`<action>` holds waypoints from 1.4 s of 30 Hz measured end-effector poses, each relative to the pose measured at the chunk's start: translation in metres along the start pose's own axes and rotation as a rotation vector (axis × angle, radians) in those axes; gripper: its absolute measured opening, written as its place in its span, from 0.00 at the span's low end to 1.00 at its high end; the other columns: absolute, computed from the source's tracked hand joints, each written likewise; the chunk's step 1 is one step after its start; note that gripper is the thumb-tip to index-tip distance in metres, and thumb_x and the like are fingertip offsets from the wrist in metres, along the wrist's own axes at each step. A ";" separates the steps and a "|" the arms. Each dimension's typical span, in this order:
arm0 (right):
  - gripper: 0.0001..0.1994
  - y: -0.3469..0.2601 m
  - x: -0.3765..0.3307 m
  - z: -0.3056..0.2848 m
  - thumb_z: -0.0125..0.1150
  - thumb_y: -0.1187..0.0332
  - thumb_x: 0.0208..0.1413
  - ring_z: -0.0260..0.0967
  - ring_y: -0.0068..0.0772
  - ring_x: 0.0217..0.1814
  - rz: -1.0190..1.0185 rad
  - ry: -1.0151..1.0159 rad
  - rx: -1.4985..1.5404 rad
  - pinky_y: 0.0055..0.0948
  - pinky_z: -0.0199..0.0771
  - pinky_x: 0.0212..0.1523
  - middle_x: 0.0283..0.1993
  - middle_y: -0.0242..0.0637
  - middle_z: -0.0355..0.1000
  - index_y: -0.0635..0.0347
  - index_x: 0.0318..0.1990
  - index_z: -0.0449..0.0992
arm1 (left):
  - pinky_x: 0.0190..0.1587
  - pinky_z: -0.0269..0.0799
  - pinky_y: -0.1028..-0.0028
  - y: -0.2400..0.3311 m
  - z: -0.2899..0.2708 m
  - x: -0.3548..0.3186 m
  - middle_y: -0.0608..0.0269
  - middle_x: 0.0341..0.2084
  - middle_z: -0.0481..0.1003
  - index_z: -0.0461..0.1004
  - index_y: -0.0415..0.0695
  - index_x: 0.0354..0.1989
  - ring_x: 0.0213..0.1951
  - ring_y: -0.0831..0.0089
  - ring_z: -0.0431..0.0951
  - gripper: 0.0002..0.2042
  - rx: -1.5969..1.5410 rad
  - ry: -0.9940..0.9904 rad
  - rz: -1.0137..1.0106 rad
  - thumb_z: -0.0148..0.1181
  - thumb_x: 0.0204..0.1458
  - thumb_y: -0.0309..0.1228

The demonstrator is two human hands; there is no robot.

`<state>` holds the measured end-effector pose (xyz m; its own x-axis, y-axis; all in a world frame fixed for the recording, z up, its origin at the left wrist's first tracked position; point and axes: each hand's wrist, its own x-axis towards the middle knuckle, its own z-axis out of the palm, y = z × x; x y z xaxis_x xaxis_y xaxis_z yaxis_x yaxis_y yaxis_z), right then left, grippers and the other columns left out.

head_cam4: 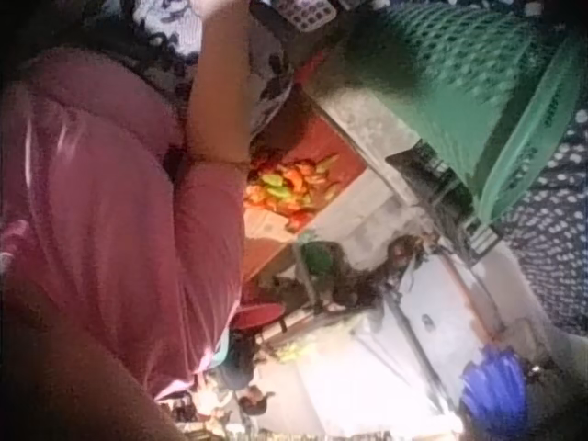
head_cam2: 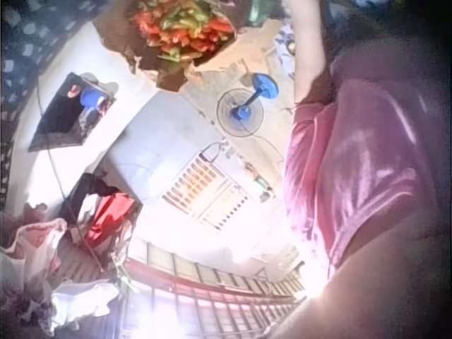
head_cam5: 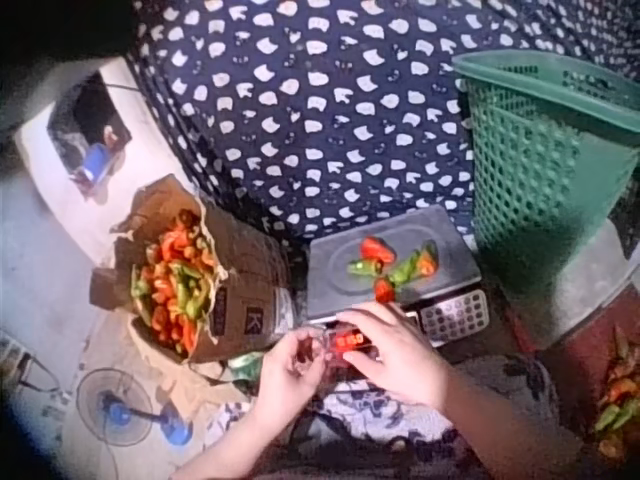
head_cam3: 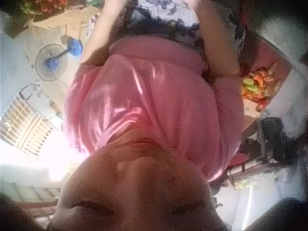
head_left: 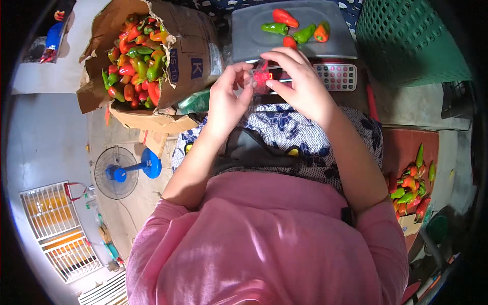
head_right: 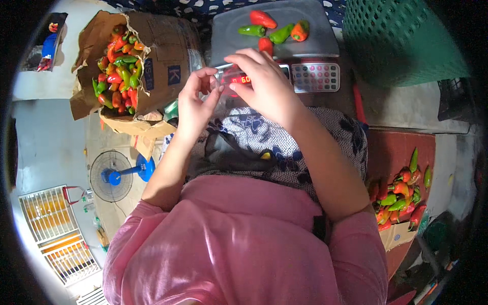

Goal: The person weighs peppers on a digital scale, places them into a plastic bag, and uses a knife to trim the stems.

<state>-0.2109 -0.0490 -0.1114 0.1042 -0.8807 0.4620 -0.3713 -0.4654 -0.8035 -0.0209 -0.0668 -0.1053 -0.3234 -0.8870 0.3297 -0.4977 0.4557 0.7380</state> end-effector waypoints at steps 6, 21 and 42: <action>0.05 0.019 0.004 -0.005 0.63 0.71 0.45 0.66 0.38 0.39 -0.240 -0.007 -0.144 0.31 0.67 0.41 0.34 0.33 0.71 0.59 0.28 0.73 | 0.36 0.64 0.83 0.013 -0.007 -0.004 0.73 0.27 0.69 0.70 0.39 0.44 0.30 0.85 0.67 0.15 -0.022 -0.033 0.024 0.62 0.46 0.19; 0.04 0.013 -0.001 -0.006 0.60 0.75 0.52 0.65 0.20 0.34 0.102 -0.151 0.260 0.21 0.65 0.39 0.30 0.30 0.67 0.65 0.32 0.73 | 0.35 0.65 0.80 0.010 -0.015 -0.003 0.68 0.26 0.71 0.75 0.39 0.34 0.29 0.80 0.68 0.07 0.018 -0.063 0.069 0.64 0.47 0.23; 0.10 -0.001 0.002 -0.014 0.58 0.67 0.58 0.59 0.10 0.26 0.422 -0.258 0.620 0.16 0.61 0.27 0.24 0.21 0.68 0.65 0.30 0.76 | 0.41 0.61 0.73 0.013 -0.026 0.002 0.68 0.21 0.75 0.76 0.44 0.27 0.29 0.73 0.73 0.06 0.117 -0.104 0.125 0.62 0.50 0.32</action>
<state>-0.2234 -0.0489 -0.1044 0.3081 -0.9509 0.0307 0.1462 0.0154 -0.9891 -0.0070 -0.0647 -0.0795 -0.4672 -0.8131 0.3473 -0.5368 0.5730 0.6193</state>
